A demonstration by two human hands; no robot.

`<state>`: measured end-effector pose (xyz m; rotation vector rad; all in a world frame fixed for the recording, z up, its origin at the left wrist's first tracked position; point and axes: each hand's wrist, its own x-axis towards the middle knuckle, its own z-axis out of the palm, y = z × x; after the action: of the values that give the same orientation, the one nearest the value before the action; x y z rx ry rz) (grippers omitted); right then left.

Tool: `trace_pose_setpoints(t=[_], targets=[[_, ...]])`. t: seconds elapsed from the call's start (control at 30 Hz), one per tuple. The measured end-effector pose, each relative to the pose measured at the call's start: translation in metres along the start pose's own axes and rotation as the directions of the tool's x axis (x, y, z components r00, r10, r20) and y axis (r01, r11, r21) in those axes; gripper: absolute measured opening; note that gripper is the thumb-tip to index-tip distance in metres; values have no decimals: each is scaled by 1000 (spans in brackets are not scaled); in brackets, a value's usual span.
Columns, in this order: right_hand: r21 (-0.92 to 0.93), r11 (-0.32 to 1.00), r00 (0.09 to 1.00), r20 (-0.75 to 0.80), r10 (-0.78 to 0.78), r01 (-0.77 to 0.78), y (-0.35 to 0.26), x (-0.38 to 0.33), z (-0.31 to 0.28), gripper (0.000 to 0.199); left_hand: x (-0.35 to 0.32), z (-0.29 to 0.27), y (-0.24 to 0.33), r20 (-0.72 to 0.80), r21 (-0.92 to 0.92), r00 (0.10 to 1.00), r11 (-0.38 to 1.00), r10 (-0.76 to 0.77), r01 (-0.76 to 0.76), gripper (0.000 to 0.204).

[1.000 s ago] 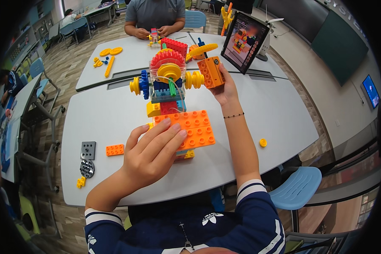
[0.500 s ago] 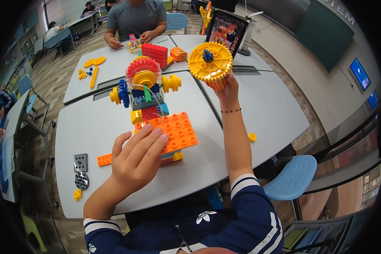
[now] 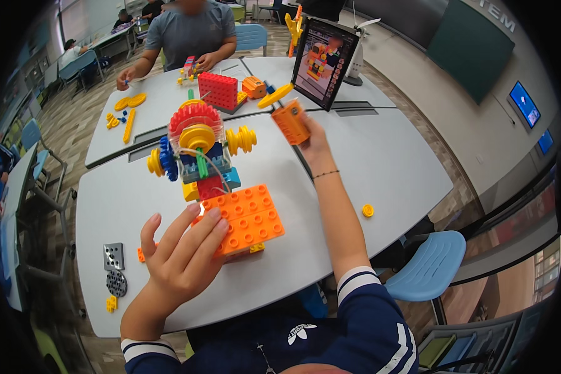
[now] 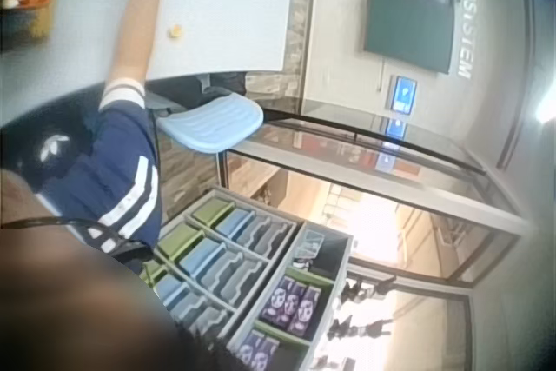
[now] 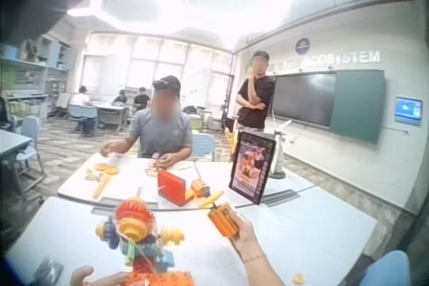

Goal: The person assembles a colorful plastic gear and block structure on a table. They connect gears, rods, and plates, occasionally referencing a tablet for guidance, and repeatedly adjust and test the assembled mechanism.

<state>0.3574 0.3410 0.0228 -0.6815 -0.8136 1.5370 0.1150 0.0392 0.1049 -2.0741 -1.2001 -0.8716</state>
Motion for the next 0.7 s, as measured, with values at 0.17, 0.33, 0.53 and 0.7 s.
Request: trace_pose_setpoints(t=[0.17, 0.33, 0.53, 0.7], targets=[[-400, 894, 965, -70, -251, 203, 48, 2, -4, 46, -2, -2, -1, 27, 18, 1000, 1000, 15, -15, 24], [-840, 333, 805, 188, -562, 429, 62, -4, -3, 53, -4, -5, -6, 78, 9, 995, 997, 69, -70, 20], [-824, 39, 682, 440, -584, 565, 65, -5, -1, 53, 0, -16, -8, 206, 7, 973, 995, 101, -104, 28], [-777, -14, 634, 524, -569, 630, 68, -4, 0, 55, 8, -25, -12, 248, -70, 955, 987, 161, -148, 26]])
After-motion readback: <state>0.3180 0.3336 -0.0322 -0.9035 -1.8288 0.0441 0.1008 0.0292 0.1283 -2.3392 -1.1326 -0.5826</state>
